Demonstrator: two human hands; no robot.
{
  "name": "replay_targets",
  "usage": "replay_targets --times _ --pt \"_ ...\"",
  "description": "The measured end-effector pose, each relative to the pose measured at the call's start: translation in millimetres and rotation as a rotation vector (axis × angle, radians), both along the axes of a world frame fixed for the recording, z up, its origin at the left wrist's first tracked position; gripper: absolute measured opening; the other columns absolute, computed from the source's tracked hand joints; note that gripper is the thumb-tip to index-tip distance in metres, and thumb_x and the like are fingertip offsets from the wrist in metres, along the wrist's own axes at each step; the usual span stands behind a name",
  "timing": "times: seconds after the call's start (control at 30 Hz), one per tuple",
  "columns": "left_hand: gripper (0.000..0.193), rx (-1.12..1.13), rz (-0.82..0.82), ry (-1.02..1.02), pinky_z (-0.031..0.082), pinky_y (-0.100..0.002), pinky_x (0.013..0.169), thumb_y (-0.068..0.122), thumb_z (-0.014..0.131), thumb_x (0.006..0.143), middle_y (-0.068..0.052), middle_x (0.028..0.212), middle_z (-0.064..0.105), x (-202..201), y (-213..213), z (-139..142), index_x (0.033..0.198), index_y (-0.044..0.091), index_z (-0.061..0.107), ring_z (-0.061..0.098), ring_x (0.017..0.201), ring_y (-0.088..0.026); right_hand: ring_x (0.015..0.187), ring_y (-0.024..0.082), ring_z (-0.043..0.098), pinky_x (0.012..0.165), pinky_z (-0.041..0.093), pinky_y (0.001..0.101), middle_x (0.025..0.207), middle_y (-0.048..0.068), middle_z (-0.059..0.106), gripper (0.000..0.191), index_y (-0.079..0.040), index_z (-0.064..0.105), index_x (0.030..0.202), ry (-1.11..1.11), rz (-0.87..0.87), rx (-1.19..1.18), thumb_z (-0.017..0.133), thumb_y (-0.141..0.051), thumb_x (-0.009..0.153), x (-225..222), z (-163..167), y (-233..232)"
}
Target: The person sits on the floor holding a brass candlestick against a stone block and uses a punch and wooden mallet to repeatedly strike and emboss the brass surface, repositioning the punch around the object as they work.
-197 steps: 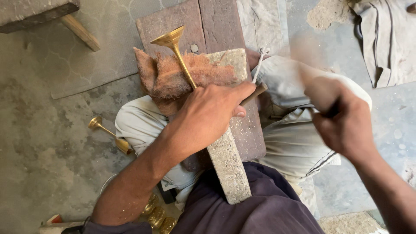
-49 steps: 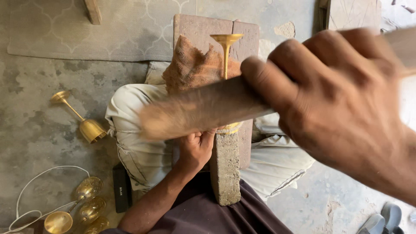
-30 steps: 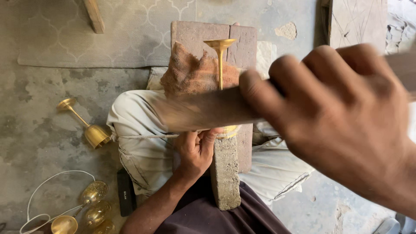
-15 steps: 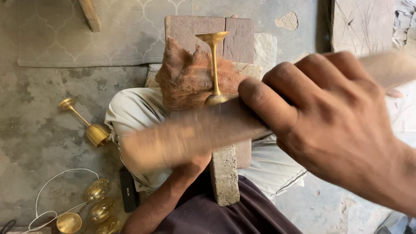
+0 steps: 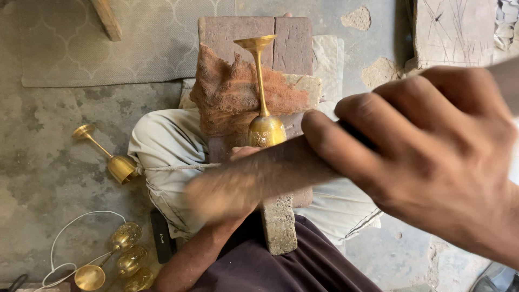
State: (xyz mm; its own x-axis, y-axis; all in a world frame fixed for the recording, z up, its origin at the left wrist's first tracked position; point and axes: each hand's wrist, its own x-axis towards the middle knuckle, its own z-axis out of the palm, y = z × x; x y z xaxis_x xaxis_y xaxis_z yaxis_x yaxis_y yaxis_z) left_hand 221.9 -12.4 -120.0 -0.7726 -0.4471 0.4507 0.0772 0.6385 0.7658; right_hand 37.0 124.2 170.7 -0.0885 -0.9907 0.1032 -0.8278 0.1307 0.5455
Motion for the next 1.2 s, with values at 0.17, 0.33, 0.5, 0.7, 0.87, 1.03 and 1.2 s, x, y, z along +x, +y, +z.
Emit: replay_targets --times 0.17,0.33,0.5,0.7,0.87,1.03,1.2 --pt "0.03 -0.1 -0.022 -0.043 0.055 -0.038 0.094 0.021 0.072 0.096 -0.003 0.118 0.072 -2.4 3.3 8.9 0.125 0.014 0.069 0.067 0.107 -0.017 0.092 0.017 0.067 0.086 0.049 0.0382 0.1 -0.003 0.07 0.05 -0.018 0.071 0.125 -0.2 -0.028 -0.039 0.079 -0.027 0.077 -5.3 5.9 7.0" --pt "0.028 -0.115 -0.045 -0.066 0.055 -0.04 0.096 0.015 0.072 0.093 -0.006 0.116 0.071 -10.7 10.4 10.3 0.121 0.01 0.069 0.067 0.108 -0.021 0.092 0.02 0.068 0.086 0.049 0.0407 0.101 0.0 0.071 0.051 -0.014 0.069 0.128 -0.323 -0.014 -0.08 0.078 -0.029 0.08 -14.5 9.7 8.5" --pt "0.027 -0.135 -0.042 -0.076 0.055 -0.042 0.097 0.01 0.071 0.09 -0.01 0.114 0.07 -12.0 10.1 13.8 0.117 0.006 0.069 0.067 0.108 -0.024 0.086 0.018 0.067 0.083 0.048 0.0375 0.093 -0.003 0.067 0.049 -0.018 0.07 0.13 -0.251 -0.114 -0.075 0.078 -0.022 0.082 -15.8 6.2 2.1" --pt "0.028 -0.091 -0.046 -0.099 0.054 -0.045 0.099 0.005 0.072 0.087 -0.015 0.113 0.068 -12.4 10.7 14.5 0.114 0.0 0.069 0.066 0.11 -0.029 0.087 0.016 0.068 0.082 0.051 0.0386 0.089 -0.006 0.064 0.045 -0.025 0.068 0.123 -0.264 -0.261 0.042 0.073 -0.024 0.079 -16.6 -2.2 6.0" --pt "0.029 -0.127 -0.089 -0.107 0.054 -0.043 0.097 0.007 0.073 0.087 -0.014 0.111 0.069 -15.1 10.9 13.4 0.114 0.0 0.068 0.067 0.106 -0.028 0.089 0.019 0.068 0.082 0.054 0.0382 0.091 -0.004 0.065 0.05 -0.024 0.068 0.124 -0.261 -0.204 0.04 0.072 -0.025 0.074 -25.4 -15.5 29.8" --pt "0.027 -0.112 -0.106 -0.11 0.055 -0.037 0.087 0.01 0.072 0.092 -0.011 0.109 0.069 -21.2 10.9 15.5 0.117 0.001 0.065 0.067 0.099 -0.023 0.09 0.02 0.068 0.082 0.054 0.037 0.093 0.0 0.066 0.041 -0.022 0.07 0.119 -0.265 -0.202 0.055 0.078 -0.023 0.079 -27.8 -17.9 35.7" --pt "0.025 -0.086 -0.127 -0.111 0.057 -0.031 0.078 0.012 0.071 0.098 -0.009 0.106 0.069 -33.3 8.6 23.4 0.119 0.001 0.063 0.068 0.091 -0.018 0.089 0.024 0.067 0.083 0.054 0.0381 0.097 0.001 0.069 0.064 -0.017 0.07 0.121 -0.376 -0.299 -0.001 0.078 -0.024 0.058 -32.6 -13.4 36.3"
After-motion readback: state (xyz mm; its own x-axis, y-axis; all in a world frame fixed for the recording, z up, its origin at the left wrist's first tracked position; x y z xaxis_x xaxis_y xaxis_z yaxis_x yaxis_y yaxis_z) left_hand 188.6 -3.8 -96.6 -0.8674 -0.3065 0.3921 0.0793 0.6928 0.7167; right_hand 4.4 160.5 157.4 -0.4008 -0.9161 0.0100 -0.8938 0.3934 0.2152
